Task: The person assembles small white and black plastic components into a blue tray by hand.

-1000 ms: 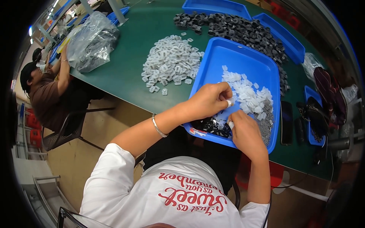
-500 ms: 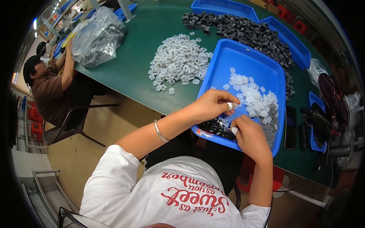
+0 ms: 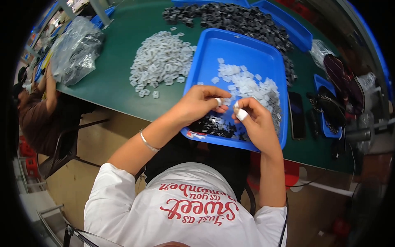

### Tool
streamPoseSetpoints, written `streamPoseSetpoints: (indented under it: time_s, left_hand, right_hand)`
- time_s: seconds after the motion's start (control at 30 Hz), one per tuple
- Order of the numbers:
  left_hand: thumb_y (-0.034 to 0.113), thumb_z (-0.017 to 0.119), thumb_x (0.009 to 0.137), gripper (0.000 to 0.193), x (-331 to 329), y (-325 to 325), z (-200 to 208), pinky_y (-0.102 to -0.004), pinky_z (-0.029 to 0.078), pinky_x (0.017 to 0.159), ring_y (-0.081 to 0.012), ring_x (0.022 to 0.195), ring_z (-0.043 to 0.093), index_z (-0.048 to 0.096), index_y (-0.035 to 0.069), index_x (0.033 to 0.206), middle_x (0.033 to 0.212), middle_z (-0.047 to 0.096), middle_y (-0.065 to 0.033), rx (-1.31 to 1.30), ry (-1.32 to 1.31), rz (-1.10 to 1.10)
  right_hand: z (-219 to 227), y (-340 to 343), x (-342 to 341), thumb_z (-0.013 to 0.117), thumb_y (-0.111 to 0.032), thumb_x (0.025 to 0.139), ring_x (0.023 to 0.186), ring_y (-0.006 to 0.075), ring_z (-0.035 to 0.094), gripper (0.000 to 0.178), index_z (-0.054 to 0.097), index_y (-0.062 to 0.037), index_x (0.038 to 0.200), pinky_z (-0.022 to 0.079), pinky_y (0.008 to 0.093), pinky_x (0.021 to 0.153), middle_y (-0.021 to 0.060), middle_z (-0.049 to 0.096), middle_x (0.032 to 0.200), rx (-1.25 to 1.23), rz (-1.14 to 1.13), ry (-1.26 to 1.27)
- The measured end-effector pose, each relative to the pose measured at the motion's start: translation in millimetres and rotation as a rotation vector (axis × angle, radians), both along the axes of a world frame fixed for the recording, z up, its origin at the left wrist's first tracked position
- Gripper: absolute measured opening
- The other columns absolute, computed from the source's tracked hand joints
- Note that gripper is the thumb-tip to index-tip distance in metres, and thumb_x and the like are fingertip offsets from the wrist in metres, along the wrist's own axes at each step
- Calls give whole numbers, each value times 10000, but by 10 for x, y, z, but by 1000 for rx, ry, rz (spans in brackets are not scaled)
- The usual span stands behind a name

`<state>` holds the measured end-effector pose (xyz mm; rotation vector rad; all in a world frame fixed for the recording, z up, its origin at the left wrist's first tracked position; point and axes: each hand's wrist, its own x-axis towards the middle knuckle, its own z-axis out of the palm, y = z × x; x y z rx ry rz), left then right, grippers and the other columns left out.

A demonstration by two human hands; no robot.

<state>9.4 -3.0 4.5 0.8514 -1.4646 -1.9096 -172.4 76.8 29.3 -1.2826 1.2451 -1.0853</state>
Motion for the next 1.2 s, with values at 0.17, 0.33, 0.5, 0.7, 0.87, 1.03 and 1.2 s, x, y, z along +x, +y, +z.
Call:
streamPoseSetpoints:
  time_s: [0.17,0.33,0.5,0.7,0.87,1.03,1.2]
  left_hand:
    - [-40,492,885,287,-9,-2,7,-262,543,818,-164,891,669,596,-81,1150,975,671,-148,7,-22,0]
    - [-39,500,884,268,-43,5,-16,-258,545,817,-161,891,667,591,-93,1131,968,669,-146,13,16,24]
    - [-25,521,885,241,-47,-2,-41,-257,548,801,-161,873,666,591,-90,1107,967,664,-140,9,28,19]
    - [-26,543,861,246,-50,3,-41,-257,550,731,-166,824,668,603,-86,1092,957,651,-144,14,35,42]
    - [-6,574,856,245,-44,-5,-69,-259,536,754,-147,808,652,623,-75,1086,936,664,-131,-85,21,56]
    - [15,595,871,262,-24,-9,0,-246,540,796,-139,849,656,609,-80,1115,986,664,-124,16,31,52]
    - [-8,589,865,266,-25,0,-9,-261,553,796,-166,881,667,583,-106,1113,991,662,-146,67,115,64]
  right_hand:
    - [-4,-52,81,543,11,907,826,100,591,98,546,14,1006,495,238,741,39,591,904,-34,-106,-4]
    - [-76,-73,101,557,31,876,796,117,618,140,525,27,1012,495,256,713,68,623,888,-120,-133,209]
    - [-60,-70,120,584,18,853,778,160,632,156,514,29,992,504,287,713,115,640,872,-192,-167,402]
    - [-58,-74,126,564,14,871,780,139,623,163,552,37,1032,501,275,709,97,628,861,-137,-146,269]
    - [-62,-73,122,545,5,899,769,114,609,153,578,30,1046,496,243,691,60,624,873,-238,-145,268]
    - [-10,-75,144,559,-16,911,789,96,596,151,582,38,1050,494,227,701,47,628,891,-39,-171,34]
    - [-35,-111,156,604,-23,887,802,84,592,134,609,40,1005,475,217,712,55,637,899,-70,-203,132]
